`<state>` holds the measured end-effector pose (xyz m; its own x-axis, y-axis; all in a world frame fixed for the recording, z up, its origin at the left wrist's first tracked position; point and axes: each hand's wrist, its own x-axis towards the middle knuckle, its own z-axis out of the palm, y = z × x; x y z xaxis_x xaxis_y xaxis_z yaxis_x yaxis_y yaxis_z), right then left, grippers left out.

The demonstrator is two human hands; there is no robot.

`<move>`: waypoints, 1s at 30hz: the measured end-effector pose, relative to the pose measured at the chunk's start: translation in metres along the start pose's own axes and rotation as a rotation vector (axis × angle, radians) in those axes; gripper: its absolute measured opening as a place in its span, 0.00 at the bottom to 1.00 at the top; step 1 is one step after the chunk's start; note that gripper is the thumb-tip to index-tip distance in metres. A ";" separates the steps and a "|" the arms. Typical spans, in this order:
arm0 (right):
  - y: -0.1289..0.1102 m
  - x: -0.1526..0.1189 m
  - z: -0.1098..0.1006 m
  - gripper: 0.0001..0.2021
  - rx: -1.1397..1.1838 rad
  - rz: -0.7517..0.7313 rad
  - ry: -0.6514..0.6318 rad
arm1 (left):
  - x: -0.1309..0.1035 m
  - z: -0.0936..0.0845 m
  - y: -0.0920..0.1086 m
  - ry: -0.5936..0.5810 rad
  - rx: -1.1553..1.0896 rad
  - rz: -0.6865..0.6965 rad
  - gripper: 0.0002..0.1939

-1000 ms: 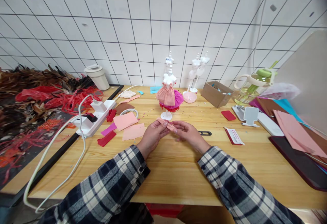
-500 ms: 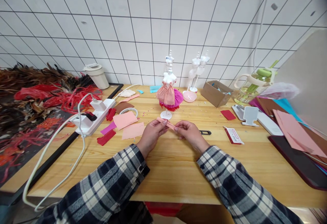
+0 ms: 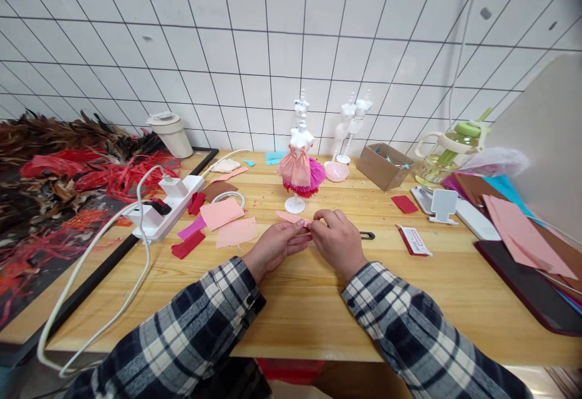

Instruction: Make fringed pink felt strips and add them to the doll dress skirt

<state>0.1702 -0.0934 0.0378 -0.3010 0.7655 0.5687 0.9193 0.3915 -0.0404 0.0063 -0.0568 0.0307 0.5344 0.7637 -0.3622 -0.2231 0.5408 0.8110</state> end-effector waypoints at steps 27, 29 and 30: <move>0.013 0.005 0.022 0.13 1.224 0.742 -0.227 | 0.004 -0.007 0.004 0.162 0.395 0.157 0.18; 0.013 0.005 0.021 0.12 1.232 0.739 -0.224 | 0.004 -0.008 0.003 0.156 0.404 0.149 0.18; 0.013 0.005 0.020 0.12 1.236 0.736 -0.225 | 0.004 -0.008 0.003 0.156 0.407 0.149 0.18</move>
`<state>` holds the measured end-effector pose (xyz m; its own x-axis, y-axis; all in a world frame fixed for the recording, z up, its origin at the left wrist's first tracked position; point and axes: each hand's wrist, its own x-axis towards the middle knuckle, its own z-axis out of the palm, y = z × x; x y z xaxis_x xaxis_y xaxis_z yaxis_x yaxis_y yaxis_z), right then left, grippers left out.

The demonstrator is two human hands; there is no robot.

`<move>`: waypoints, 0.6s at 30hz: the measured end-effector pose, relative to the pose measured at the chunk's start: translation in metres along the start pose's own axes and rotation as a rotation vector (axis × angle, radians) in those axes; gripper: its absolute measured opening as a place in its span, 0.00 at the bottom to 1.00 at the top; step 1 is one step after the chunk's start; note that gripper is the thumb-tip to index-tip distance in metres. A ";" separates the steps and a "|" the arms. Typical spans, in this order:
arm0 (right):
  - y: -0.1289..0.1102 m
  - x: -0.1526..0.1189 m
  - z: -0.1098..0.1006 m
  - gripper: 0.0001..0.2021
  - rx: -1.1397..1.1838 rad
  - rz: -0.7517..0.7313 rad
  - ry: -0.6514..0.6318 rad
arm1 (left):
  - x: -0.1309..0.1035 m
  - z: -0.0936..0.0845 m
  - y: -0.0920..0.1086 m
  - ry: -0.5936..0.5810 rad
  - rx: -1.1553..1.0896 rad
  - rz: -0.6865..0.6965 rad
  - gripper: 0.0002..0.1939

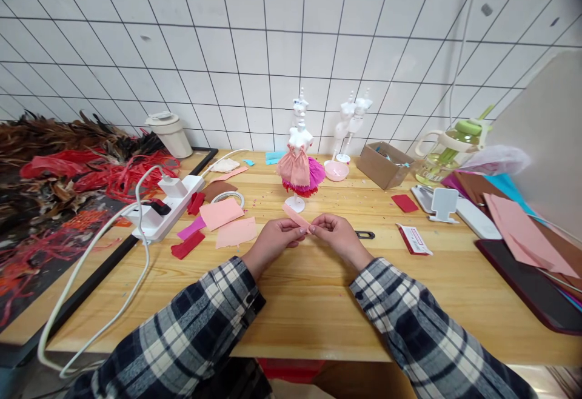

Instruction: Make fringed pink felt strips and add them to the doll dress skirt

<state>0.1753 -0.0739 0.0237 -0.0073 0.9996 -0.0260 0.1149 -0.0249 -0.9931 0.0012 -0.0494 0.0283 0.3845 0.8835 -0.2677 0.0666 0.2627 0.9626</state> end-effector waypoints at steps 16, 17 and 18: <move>-0.008 0.003 -0.045 0.15 -0.673 -0.148 0.042 | 0.005 -0.004 -0.005 0.047 -0.090 -0.020 0.19; -0.009 0.003 -0.059 0.14 -0.835 -0.166 0.083 | 0.006 -0.004 -0.005 0.055 -0.111 -0.020 0.19; -0.010 0.004 -0.073 0.12 -0.956 -0.160 0.079 | 0.006 -0.005 -0.005 0.059 -0.129 -0.020 0.19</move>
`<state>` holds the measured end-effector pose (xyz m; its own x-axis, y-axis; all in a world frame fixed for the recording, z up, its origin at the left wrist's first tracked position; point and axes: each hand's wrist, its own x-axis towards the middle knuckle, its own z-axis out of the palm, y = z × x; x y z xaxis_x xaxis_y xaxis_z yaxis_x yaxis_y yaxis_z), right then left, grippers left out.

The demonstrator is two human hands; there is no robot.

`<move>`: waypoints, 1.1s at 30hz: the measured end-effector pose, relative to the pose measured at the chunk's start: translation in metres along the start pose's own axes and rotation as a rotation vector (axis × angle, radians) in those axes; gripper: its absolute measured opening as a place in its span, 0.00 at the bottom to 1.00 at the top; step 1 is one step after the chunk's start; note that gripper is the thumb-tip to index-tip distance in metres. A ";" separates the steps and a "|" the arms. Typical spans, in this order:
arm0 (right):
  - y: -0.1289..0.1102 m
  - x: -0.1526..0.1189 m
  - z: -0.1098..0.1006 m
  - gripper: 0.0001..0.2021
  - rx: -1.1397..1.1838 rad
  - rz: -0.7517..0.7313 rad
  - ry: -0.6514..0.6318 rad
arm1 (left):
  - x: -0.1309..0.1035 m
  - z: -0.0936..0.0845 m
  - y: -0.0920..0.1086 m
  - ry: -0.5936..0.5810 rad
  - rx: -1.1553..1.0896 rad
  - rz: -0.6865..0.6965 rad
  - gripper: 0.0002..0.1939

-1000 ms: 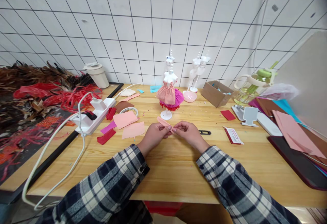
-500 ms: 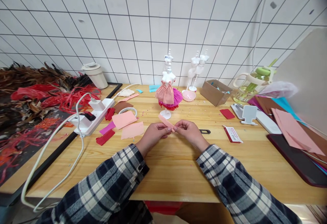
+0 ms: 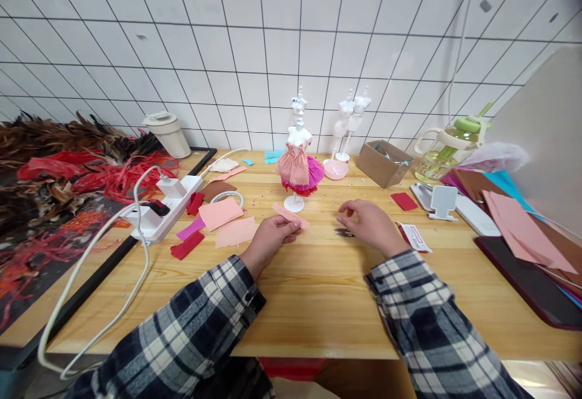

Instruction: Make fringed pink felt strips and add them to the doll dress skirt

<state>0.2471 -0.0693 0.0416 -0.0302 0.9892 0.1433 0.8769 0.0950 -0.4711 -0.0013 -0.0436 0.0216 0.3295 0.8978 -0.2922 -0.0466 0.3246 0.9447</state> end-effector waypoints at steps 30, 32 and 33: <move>-0.057 -0.017 0.061 0.21 0.677 0.217 -0.264 | 0.002 0.006 -0.002 0.072 -0.505 -0.041 0.03; -0.060 -0.017 0.060 0.21 0.662 0.192 -0.260 | 0.002 0.007 -0.004 0.074 -0.506 -0.027 0.04; -0.061 -0.018 0.060 0.21 0.647 0.171 -0.251 | 0.002 0.007 -0.005 0.073 -0.508 -0.021 0.05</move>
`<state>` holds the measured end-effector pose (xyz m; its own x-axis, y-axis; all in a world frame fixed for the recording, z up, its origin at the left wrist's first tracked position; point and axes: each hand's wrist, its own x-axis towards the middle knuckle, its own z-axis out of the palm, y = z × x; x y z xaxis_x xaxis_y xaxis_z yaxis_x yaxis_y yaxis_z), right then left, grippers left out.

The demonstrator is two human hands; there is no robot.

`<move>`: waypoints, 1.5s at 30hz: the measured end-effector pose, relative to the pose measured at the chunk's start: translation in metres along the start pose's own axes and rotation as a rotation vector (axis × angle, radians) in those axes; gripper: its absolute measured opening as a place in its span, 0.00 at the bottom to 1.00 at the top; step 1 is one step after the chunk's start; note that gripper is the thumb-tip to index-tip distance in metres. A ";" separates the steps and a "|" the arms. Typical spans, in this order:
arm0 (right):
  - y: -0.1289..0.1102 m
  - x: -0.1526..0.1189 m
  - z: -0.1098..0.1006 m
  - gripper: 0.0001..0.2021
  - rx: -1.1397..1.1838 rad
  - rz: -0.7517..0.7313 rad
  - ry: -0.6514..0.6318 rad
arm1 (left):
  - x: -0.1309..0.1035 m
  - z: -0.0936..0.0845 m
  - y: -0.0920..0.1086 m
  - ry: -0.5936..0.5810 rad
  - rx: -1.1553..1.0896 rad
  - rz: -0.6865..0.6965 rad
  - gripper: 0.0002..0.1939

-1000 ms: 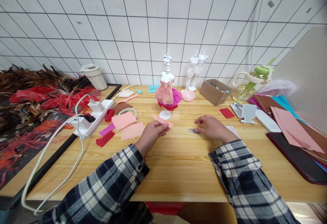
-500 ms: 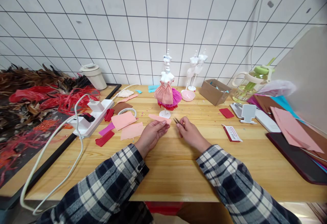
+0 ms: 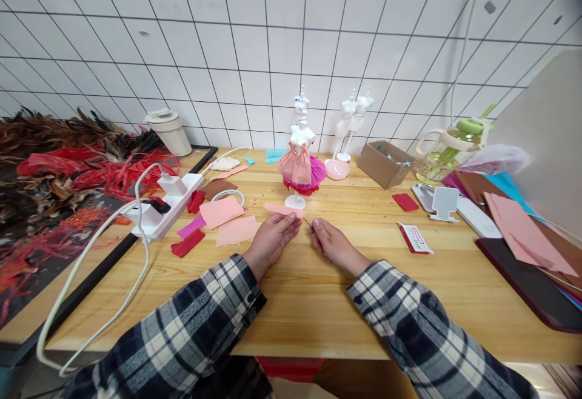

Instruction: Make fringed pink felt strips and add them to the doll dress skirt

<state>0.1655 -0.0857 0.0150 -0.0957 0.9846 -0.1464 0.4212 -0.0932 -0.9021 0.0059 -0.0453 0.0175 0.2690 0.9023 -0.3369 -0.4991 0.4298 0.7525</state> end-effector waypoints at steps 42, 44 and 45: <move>0.003 0.002 -0.007 0.21 -0.143 -0.135 -0.006 | 0.000 0.000 0.003 -0.021 0.127 0.026 0.11; 0.004 0.002 -0.008 0.21 -0.123 -0.131 -0.026 | -0.001 0.000 0.003 -0.030 0.165 0.039 0.13; 0.005 0.002 -0.009 0.21 -0.115 -0.130 -0.036 | -0.001 0.000 0.003 -0.032 0.176 0.042 0.13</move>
<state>0.1749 -0.0827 0.0140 -0.1872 0.9811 -0.0479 0.5039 0.0540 -0.8621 0.0047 -0.0451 0.0200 0.2782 0.9166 -0.2870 -0.3593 0.3764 0.8539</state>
